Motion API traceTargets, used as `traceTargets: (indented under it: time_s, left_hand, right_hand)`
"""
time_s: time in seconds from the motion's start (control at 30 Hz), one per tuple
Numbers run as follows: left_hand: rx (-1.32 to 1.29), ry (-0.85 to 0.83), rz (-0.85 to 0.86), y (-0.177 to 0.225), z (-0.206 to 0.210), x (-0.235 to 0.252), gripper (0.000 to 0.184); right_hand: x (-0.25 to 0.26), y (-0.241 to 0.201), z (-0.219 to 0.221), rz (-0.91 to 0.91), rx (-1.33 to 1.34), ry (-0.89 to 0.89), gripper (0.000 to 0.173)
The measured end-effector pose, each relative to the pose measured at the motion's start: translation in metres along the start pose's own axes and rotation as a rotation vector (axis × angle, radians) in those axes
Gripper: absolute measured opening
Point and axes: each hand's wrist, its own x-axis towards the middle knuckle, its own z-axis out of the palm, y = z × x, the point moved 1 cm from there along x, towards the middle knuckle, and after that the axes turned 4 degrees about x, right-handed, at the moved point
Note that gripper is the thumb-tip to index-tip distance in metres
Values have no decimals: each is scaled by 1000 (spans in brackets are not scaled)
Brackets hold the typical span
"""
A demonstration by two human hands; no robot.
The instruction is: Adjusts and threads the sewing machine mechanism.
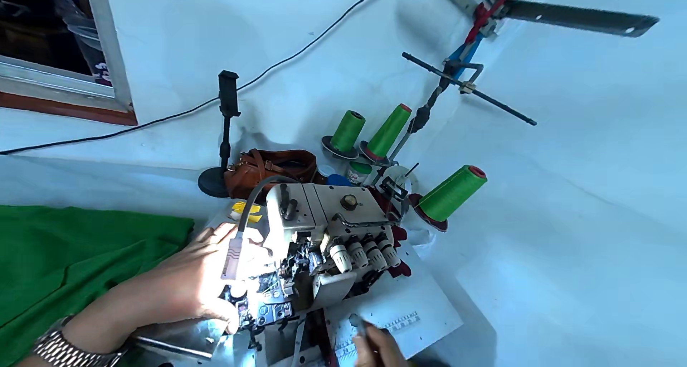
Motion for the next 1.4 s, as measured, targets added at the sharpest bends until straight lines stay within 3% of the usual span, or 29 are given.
traceTargets:
  time_s: [0.1, 0.33, 0.7, 0.83, 0.9, 1.07, 1.13, 1.4]
  left_hand:
    - [29, -5, 1, 0, 1, 0, 102]
    - [57, -13, -33, -1, 2, -3, 112]
    - [73, -103, -34, 3, -3, 0, 107]
    - [70, -138, -72, 6, -6, 2, 116]
    - [48, -149, -85, 8, -8, 1, 116]
    - [19, -135, -98, 10, -10, 1, 121]
    - [37, -135, -80, 9, -8, 1, 114]
    - [2, -87, -64, 9, -8, 1, 120]
  right_hand:
    - [10, -16, 18, -154, -122, -52, 16]
    - [25, -25, 49, -288, -466, -18, 21]
    - [28, -31, 65, -300, -611, 58, 21]
    - [28, -37, 67, -243, -615, 34, 21]
    - [29, -42, 65, -127, -521, -29, 20]
    - [30, -26, 62, 239, 77, -175, 20]
    - [29, -24, 62, 296, 242, -186, 20]
    - [24, -23, 57, 436, 486, -271, 19]
